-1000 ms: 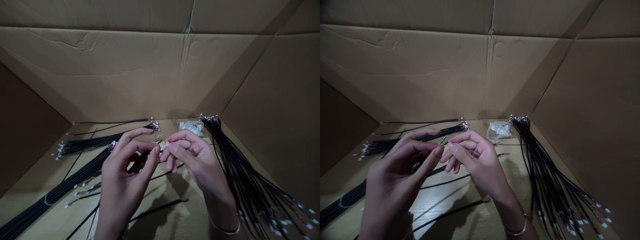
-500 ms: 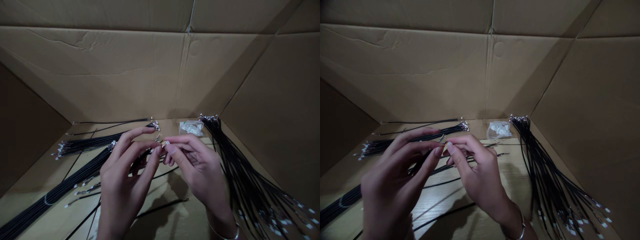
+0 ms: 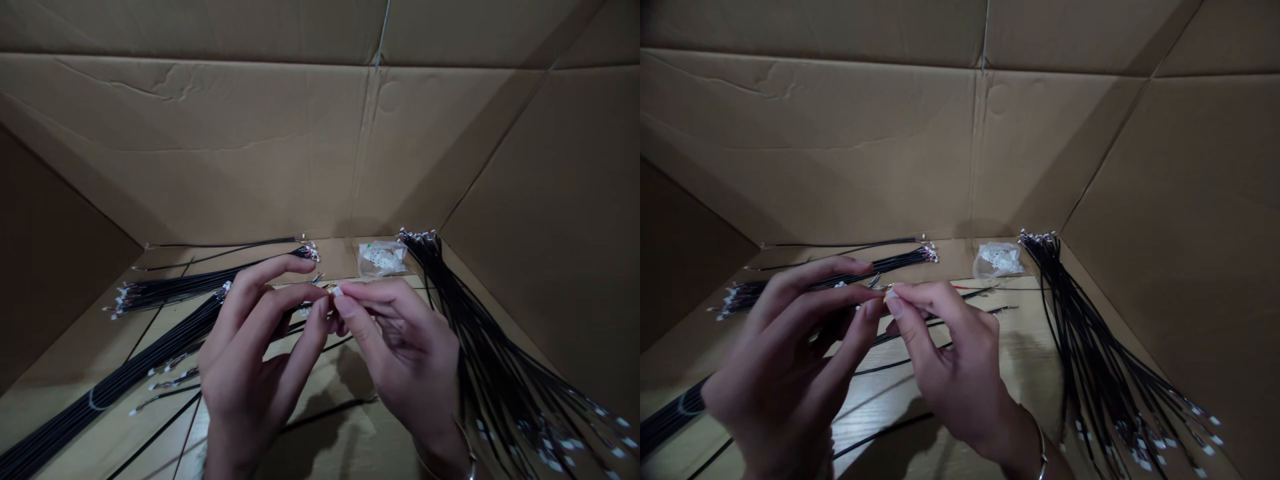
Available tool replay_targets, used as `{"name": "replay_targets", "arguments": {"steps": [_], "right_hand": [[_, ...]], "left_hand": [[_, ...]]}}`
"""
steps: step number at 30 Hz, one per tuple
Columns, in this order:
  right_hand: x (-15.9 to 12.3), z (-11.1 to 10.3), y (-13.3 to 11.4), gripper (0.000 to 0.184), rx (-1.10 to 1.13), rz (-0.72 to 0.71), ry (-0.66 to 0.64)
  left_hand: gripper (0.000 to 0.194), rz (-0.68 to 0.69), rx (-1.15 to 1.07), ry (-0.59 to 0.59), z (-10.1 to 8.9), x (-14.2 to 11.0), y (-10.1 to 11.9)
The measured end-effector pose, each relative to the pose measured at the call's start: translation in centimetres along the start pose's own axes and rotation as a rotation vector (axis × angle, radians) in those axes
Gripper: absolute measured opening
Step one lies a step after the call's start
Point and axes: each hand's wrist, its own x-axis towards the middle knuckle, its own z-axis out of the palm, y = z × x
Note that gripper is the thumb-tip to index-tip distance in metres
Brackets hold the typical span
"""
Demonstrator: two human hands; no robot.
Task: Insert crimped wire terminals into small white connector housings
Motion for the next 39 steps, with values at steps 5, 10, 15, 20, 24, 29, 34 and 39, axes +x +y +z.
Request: {"name": "replay_targets", "arguments": {"steps": [5, 10, 15, 20, 24, 29, 34, 39], "right_hand": [[-0.5, 0.0, 0.2, 0.03, -0.123, -0.148, 0.038], [-0.4, 0.0, 0.2, 0.032, -0.078, -0.136, 0.018], [0.5, -0.3, 0.4, 0.019, 0.107, 0.007, -0.053], [1.3, -0.7, 0.4, 0.009, 0.243, 0.082, -0.116], [1.8, -0.9, 0.3, 0.014, 0.352, 0.232, -0.107], [2.4, -0.5, 0.6, 0.009, 0.333, 0.305, -0.16], [2.5, 0.0, 0.9, 0.008, 0.34, 0.271, -0.145], [2.5, 0.2, 1.3, 0.007, 0.381, 0.272, -0.131]], "left_hand": [[0.014, 0.036, 0.04, -0.006, 0.1, 0.1, 0.3], [0.014, 0.039, 0.052, -0.019, -0.2, 0.1, -0.1], [0.015, 0.129, 0.016, -0.119, -1.1, 0.7, -1.6], [0.013, 0.106, -0.057, -0.164, -1.5, 1.0, -2.3], [0.014, 0.062, -0.111, -0.126, -1.3, 1.1, -2.1], [0.015, 0.03, -0.162, -0.155, -1.1, 1.3, -2.2], [0.013, -0.074, -0.225, -0.131, -0.7, 1.0, -1.7], [0.012, -0.176, -0.236, 0.005, -0.1, 0.6, -1.3]]}}
